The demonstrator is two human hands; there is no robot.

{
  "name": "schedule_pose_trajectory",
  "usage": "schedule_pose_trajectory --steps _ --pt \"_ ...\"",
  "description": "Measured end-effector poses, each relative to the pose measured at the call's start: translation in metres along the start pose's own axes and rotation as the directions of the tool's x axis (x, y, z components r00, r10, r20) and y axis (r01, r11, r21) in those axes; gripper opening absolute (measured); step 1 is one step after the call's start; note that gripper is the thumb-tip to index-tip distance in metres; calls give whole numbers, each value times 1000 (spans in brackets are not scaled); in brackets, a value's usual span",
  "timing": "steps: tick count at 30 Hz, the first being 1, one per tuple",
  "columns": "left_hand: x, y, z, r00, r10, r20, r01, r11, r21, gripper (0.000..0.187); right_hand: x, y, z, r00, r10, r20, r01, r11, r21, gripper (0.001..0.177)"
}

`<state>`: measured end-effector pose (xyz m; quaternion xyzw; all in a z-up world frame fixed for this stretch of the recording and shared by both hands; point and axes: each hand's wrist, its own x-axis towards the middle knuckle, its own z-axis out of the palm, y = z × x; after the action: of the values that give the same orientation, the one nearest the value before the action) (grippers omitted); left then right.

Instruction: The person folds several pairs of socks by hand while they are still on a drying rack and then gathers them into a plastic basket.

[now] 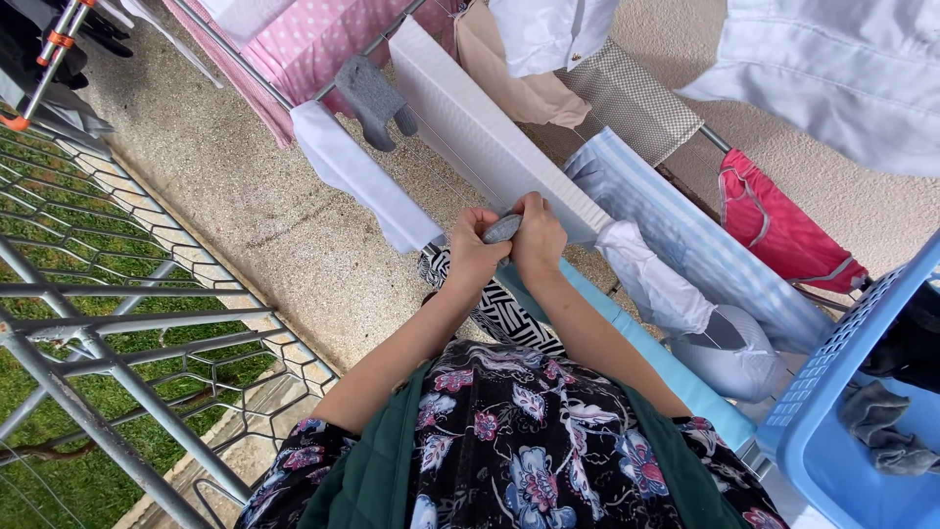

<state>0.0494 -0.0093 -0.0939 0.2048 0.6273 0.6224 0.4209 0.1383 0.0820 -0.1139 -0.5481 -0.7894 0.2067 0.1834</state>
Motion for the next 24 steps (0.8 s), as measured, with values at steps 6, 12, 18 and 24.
schedule_pose_trajectory --steps 6,12,18,24 --pt "19 2 -22 968 18 -251 116 853 509 26 -21 -41 -8 996 -45 -76 65 958 279 23" --pt "44 -34 -43 955 153 -254 -8 870 493 22 -27 -41 -7 957 48 288 -275 473 837 41" --pt "43 -27 -40 977 91 -191 15 869 494 19 -23 -52 -37 927 -91 365 -349 156 924 25" --pt "3 5 -19 987 -146 -64 154 980 128 40 -1 -61 -85 816 350 459 -537 166 827 47"
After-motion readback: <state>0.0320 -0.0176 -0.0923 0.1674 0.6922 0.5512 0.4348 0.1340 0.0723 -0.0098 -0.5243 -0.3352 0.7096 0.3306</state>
